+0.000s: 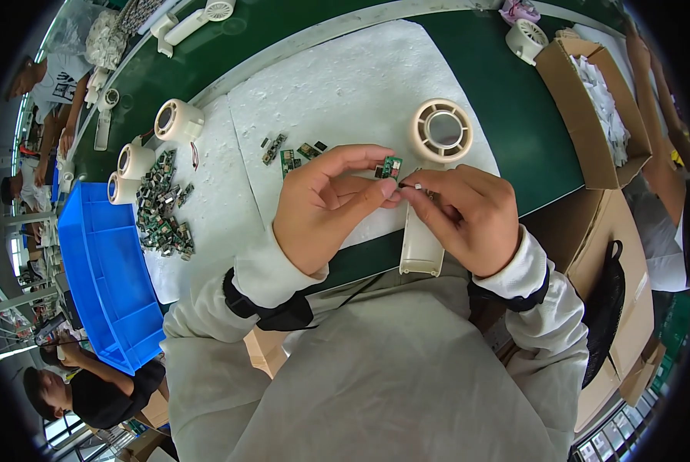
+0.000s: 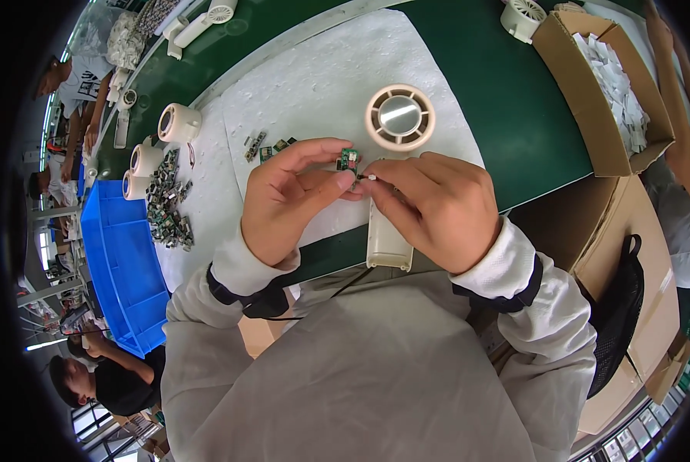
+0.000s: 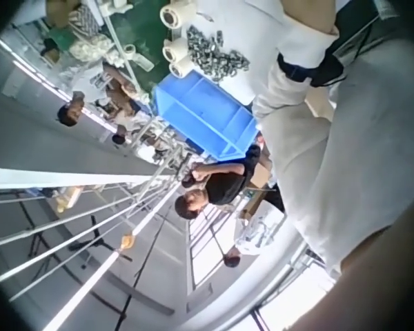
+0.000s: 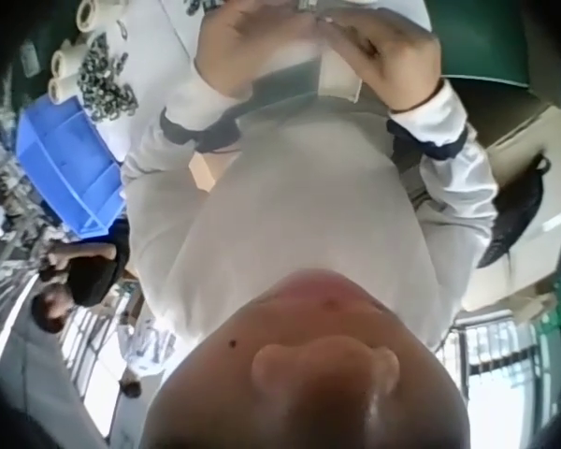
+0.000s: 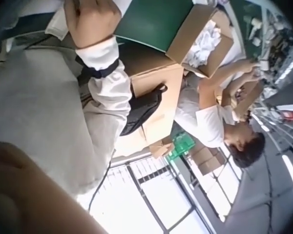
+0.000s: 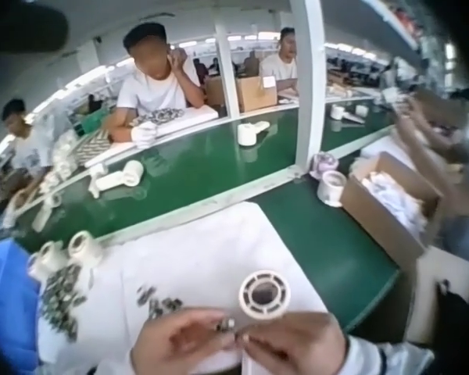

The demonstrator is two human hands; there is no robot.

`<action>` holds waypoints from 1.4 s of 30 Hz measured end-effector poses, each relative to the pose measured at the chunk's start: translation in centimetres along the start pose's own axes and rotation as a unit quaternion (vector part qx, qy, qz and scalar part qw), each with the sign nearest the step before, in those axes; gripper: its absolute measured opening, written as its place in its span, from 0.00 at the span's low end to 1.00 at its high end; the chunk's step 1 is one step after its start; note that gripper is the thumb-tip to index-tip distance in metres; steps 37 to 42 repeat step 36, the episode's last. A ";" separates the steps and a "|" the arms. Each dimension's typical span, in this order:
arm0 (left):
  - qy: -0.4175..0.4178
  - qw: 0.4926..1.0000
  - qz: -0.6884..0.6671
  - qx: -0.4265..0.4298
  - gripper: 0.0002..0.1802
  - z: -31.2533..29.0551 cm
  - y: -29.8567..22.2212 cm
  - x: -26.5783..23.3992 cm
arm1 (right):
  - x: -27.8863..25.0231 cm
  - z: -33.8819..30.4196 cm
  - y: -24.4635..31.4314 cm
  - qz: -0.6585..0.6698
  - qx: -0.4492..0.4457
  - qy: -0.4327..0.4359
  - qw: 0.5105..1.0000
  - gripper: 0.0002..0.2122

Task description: Assembling small electronic components into plastic housings for handheld fans at a production line.

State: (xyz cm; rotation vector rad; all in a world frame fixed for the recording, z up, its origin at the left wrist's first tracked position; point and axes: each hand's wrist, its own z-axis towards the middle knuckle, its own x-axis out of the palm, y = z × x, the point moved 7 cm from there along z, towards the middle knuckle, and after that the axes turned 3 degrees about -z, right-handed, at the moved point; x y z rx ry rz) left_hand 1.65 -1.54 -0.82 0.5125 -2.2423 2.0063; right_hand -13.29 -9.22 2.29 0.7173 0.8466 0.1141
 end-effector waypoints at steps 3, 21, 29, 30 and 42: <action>0.005 1.000 -0.004 0.009 0.16 0.1 -0.1 0.1 | -0.3 0.2 0.2 -0.009 -0.015 -0.011 1.000 0.08; 0.022 0.996 0.062 0.066 0.16 -0.5 -1.0 0.7 | -0.7 0.4 -0.1 0.088 0.026 0.054 0.994 0.07; 0.034 0.988 0.104 0.113 0.16 -0.8 -1.4 0.9 | -0.8 0.4 -0.1 0.090 0.016 0.063 0.994 0.07; 0.035 0.988 0.102 0.111 0.16 -0.9 -1.4 0.8 | -0.8 0.4 -0.1 0.091 0.015 0.064 0.994 0.07; 0.036 0.986 0.100 0.132 0.16 -0.8 -1.3 0.9 | -0.8 0.4 -0.3 0.101 0.016 0.068 0.992 0.07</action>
